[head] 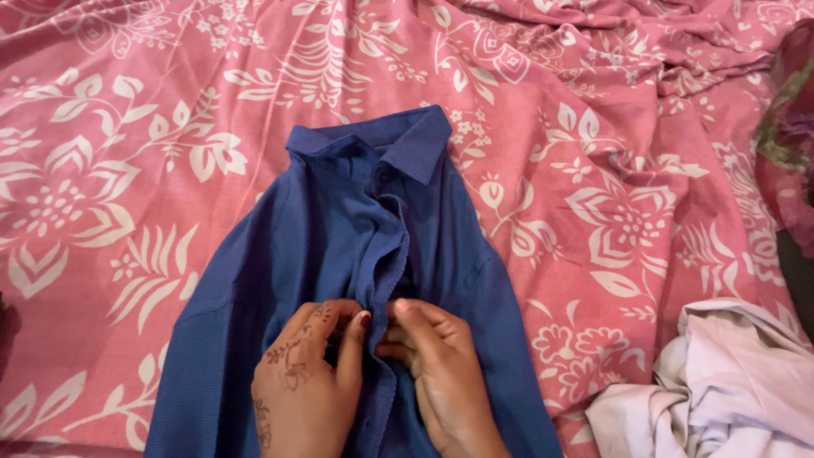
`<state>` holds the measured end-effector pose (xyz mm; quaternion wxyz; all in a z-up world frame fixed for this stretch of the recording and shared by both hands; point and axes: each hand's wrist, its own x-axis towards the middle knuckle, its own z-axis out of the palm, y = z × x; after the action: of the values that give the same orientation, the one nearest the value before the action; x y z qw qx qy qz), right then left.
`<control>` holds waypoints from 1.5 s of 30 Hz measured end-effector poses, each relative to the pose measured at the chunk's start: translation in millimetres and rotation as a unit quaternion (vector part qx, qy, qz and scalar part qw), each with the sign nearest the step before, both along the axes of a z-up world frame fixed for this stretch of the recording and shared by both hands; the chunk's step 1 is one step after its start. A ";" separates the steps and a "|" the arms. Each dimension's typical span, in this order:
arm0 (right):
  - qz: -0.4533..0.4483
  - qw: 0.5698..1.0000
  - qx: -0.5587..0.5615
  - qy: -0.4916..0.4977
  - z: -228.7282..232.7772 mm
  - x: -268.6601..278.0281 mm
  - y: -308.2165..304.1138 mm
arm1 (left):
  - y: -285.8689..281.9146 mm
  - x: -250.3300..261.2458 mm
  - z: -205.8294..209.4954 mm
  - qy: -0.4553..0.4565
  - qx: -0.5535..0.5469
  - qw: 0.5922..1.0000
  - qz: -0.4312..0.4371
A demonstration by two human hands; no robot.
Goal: The person buttons the front of a blue shirt, spreads it flat on a bed, and folds the sides and sleeves toward the center.
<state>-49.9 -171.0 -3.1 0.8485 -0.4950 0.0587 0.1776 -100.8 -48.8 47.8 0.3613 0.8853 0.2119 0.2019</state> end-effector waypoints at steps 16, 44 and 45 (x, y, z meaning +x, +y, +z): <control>0.017 0.991 -0.073 -0.115 1.1 -6.3 5.3 | -1.4 0.2 -4.3 -0.040 -0.032 0.999 0.003; -0.091 0.877 -0.294 -0.368 19.0 -14.8 6.9 | -6.4 5.2 -22.3 0.035 -0.189 0.981 -0.003; -0.088 0.901 -0.262 -0.336 13.0 -13.7 6.5 | -7.9 5.4 -21.1 0.035 -0.188 0.981 -0.001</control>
<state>-63.6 -164.5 9.9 0.6698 -0.7224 -0.1423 -0.0960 -95.4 -56.7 26.6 0.5141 0.8082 0.2576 0.1269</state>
